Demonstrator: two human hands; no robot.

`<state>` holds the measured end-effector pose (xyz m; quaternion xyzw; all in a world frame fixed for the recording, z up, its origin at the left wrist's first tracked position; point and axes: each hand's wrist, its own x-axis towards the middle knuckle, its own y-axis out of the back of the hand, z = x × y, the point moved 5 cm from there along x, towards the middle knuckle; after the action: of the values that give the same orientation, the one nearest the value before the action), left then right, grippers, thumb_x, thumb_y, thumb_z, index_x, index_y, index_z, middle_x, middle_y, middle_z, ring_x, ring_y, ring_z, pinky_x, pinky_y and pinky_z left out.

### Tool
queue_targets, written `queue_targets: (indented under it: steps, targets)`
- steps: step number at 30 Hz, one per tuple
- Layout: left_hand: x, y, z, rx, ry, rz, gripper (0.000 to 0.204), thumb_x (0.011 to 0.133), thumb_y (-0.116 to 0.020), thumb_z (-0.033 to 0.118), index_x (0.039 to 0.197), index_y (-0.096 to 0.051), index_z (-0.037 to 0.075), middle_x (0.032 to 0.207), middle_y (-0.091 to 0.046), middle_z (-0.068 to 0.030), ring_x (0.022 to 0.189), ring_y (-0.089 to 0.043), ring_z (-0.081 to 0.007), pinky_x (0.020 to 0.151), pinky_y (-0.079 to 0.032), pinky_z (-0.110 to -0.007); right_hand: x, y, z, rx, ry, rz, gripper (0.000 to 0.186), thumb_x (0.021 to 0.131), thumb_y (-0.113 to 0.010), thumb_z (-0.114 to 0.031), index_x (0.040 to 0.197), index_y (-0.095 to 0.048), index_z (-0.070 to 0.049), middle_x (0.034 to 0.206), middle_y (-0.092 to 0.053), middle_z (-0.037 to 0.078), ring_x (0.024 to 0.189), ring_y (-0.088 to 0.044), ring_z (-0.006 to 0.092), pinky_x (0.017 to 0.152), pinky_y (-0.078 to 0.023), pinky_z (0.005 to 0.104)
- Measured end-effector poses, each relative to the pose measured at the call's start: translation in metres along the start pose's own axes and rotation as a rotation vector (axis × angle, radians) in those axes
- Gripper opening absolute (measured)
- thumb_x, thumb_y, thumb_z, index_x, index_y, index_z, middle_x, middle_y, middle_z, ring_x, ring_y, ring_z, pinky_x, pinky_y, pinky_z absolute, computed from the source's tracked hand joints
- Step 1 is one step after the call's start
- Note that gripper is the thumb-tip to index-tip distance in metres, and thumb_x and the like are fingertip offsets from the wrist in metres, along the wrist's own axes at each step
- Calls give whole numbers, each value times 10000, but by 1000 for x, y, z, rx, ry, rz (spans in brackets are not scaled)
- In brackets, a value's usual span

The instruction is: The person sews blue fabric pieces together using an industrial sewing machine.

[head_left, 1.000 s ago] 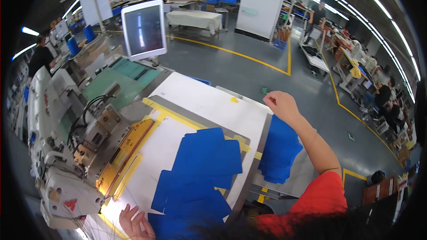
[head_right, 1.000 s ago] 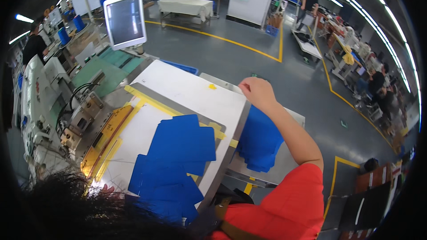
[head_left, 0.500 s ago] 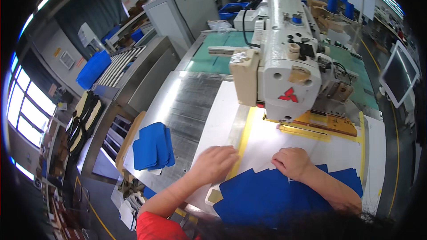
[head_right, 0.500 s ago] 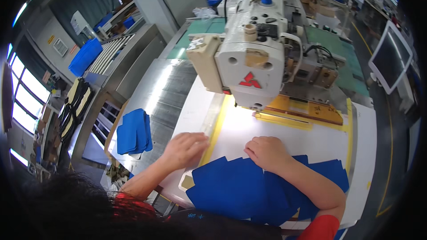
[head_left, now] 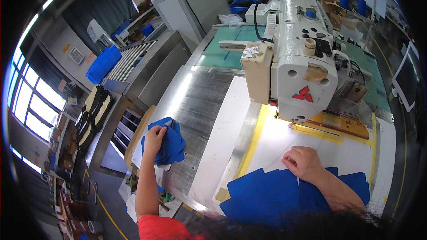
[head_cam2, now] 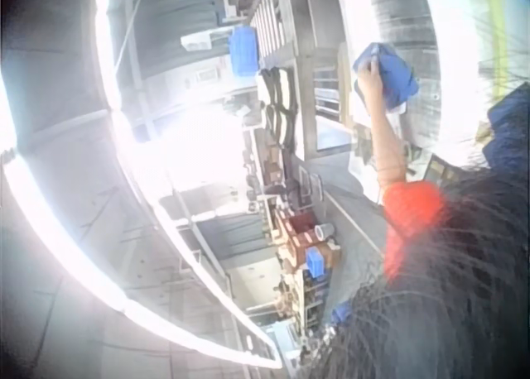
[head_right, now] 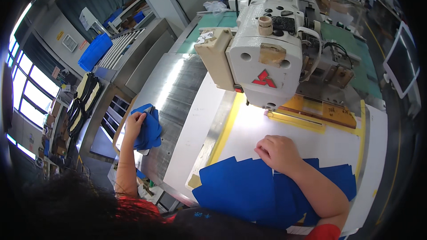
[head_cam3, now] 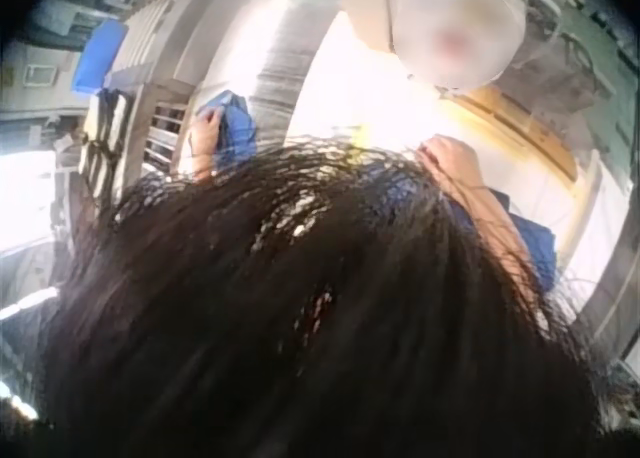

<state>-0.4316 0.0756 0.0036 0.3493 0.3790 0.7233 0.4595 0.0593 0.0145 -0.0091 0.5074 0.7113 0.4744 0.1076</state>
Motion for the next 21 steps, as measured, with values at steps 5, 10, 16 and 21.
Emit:
queue_targets:
  steps: [5, 10, 16, 21]
  targets:
    - [-2, 6, -7, -157, -108, -34, 367, 987, -555, 313, 875, -643, -25, 722, -600, -78, 676, -603, -187, 657, -467, -330, 0, -1, 0, 13, 10, -7, 107, 831, -699, -172, 796, -639, -90, 731, -641, 49, 665, -635, 240, 612, -500, 361]
    - [-31, 14, 90, -231, -261, -45, 317, 987, -551, 236, 842, -620, -38, 693, -550, -65, 640, -574, -170, 620, -444, -306, -2, -2, 4, 16, -19, -27, 116, 833, -696, -179, 789, -642, -87, 741, -643, 54, 669, -634, 248, 620, -504, 373]
    - [-72, -56, 210, -289, -569, -487, 248, 972, -560, 206, 1004, -651, -22, 952, -621, -153, 888, -623, -299, 797, -488, -364, 0, 0, 3, 36, -23, -49, 114, 834, -694, -179, 787, -646, -87, 743, -641, 58, 673, -633, 249, 621, -505, 374]
    - [-58, -99, 240, -21, -919, -353, 344, 813, -762, 270, 1076, -673, 66, 1110, -613, -122, 1097, -575, -260, 922, -458, -342, -1, 0, 2, 37, -16, -72, 98, 836, -693, -179, 808, -666, -90, 714, -634, 59, 664, -630, 253, 622, -507, 362]
